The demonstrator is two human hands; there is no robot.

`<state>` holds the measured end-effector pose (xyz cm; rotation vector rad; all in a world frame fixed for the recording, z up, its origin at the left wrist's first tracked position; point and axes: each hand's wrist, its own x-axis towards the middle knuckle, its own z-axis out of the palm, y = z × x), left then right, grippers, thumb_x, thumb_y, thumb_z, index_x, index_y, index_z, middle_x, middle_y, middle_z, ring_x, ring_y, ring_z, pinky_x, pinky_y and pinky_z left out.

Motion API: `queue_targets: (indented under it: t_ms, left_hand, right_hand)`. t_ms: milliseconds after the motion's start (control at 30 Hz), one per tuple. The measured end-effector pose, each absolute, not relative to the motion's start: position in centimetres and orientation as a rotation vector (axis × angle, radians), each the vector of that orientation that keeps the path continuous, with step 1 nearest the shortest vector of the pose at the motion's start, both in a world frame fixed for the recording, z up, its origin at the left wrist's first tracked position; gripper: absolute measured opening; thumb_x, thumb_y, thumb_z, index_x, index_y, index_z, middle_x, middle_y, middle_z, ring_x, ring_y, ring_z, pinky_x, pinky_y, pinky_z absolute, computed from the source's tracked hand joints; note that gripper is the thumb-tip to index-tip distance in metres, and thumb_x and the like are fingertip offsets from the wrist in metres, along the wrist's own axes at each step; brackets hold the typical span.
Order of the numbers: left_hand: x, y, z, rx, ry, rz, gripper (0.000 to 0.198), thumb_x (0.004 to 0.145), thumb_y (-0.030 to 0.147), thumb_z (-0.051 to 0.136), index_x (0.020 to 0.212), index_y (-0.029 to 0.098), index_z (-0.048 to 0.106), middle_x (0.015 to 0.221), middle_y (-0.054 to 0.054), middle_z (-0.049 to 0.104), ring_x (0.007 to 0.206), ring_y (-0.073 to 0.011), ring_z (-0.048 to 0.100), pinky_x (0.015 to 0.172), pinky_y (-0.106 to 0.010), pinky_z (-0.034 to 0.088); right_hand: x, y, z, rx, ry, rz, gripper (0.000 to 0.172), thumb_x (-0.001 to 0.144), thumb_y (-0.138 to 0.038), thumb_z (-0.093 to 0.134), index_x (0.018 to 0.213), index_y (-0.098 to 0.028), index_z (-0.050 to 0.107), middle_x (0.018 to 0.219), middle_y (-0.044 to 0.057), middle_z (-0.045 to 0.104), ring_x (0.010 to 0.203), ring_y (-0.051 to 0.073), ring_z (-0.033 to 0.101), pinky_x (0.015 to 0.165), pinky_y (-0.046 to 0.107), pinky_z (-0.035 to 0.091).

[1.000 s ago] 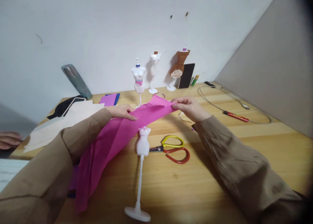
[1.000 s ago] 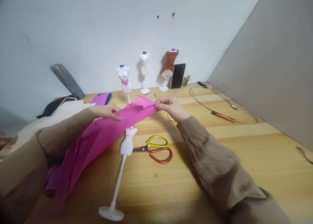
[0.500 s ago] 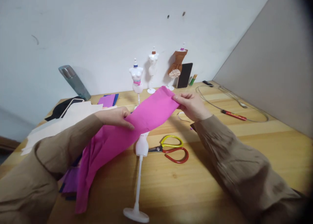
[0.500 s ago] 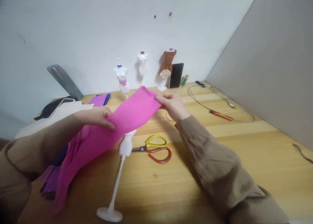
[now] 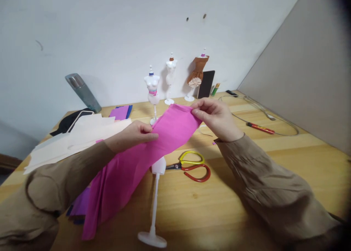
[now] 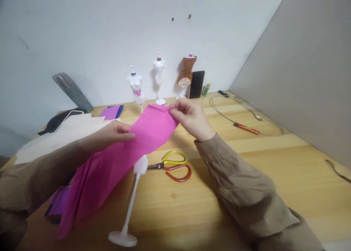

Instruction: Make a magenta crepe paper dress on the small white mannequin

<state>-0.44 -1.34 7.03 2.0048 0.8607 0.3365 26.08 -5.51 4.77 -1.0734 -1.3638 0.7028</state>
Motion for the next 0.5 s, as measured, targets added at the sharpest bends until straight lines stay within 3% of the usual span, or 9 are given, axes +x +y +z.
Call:
queue_targets:
  t_ms: [167,367,433,500]
  left_hand:
    - [-0.2,-1.4,6.4,2.037,0.942,0.340,0.039,0.077,0.044,0.063,0.054,0.015,0.052,0.053,0.004,0.041,0.054,-0.0089,0.037,0.053,-0.024,0.029]
    - [0.0,-3.2,6.5,2.235,1.062,0.661,0.023,0.075,0.035,0.064,0.062,0.017,0.057,0.059,0.003,0.051,0.059,-0.0111,0.045,0.057,-0.024,0.033]
    - [0.0,-3.8,6.7,2.193,1.161,0.703,0.023,0.076,0.039,0.066,0.081,0.017,0.062,0.058,0.005,0.050,0.057,-0.0121,0.045,0.055,-0.024,0.034]
    - [0.0,-4.1,7.0,2.144,1.265,0.638,0.054,0.077,0.049,0.067,0.118,0.016,0.059,0.062,0.003,0.056,0.061,-0.0167,0.053,0.058,-0.027,0.040]
  right_hand:
    - [26.4,-5.7,5.0,-1.040,-1.385,0.704,0.016,0.070,-0.021,0.074,0.086,-0.020,0.071,0.076,0.002,0.071,0.062,0.015,0.060,0.053,0.028,0.050]
    - [26.4,-6.0,5.1,-1.048,-1.409,0.642,0.020,0.071,-0.020,0.073,0.092,-0.020,0.072,0.084,0.004,0.075,0.069,0.017,0.065,0.058,0.030,0.053]
    - [26.4,-6.2,5.2,-1.053,-1.417,0.606,0.019,0.073,-0.021,0.072,0.092,-0.020,0.073,0.087,0.005,0.075,0.071,0.018,0.066,0.059,0.031,0.055]
    - [26.3,-6.4,5.4,-1.058,-1.430,0.566,0.019,0.075,-0.022,0.071,0.094,-0.020,0.073,0.089,0.006,0.076,0.074,0.020,0.068,0.060,0.033,0.056]
